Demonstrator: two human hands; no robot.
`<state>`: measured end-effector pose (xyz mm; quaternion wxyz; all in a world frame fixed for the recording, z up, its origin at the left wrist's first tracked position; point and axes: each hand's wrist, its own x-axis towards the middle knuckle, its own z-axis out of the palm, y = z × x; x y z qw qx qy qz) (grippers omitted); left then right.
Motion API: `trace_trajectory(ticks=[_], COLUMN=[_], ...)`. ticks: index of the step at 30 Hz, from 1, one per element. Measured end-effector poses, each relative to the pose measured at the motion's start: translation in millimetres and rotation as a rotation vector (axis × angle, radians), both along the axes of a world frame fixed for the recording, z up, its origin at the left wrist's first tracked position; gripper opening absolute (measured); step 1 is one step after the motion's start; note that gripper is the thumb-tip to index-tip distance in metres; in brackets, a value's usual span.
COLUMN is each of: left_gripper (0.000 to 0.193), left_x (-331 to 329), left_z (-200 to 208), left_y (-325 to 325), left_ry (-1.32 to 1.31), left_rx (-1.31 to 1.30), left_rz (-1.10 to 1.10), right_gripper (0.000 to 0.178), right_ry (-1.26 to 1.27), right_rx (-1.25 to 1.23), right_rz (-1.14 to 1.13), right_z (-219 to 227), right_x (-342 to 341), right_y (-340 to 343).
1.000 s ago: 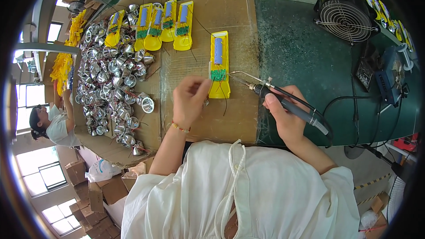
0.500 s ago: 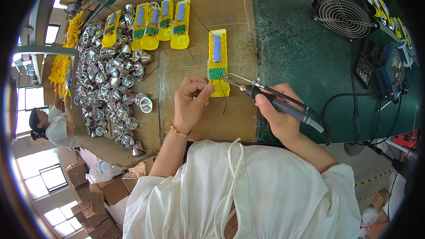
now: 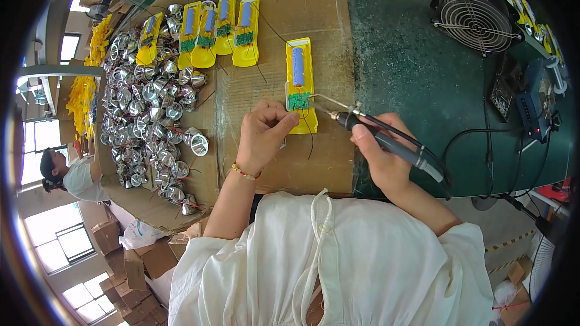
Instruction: Soldering wires and electronic components onto small circuit boards for assembly into flashlights.
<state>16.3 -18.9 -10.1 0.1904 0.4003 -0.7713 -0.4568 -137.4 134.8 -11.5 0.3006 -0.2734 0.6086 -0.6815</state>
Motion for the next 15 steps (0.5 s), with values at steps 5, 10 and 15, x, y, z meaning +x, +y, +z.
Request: trace_trajectory(ticks=[5, 10, 15], left_gripper=[0.014, 0.014, 0.014], left_x=[-2, -1, -4], left_z=[6, 2, 7], left_y=[1, -4, -6], left_ry=[-0.021, -0.014, -0.017], left_rx=[0.041, 0.012, 0.079], left_rz=[0.03, 0.007, 0.061], right_gripper=[0.016, 0.013, 0.016], right_ry=[0.0, 0.024, -0.016], right_rx=[-0.033, -0.026, -0.007], right_rz=[0.012, 0.005, -0.041], right_z=[-1, -5, -8], right_x=[-7, -10, -25], right_y=[6, 3, 8])
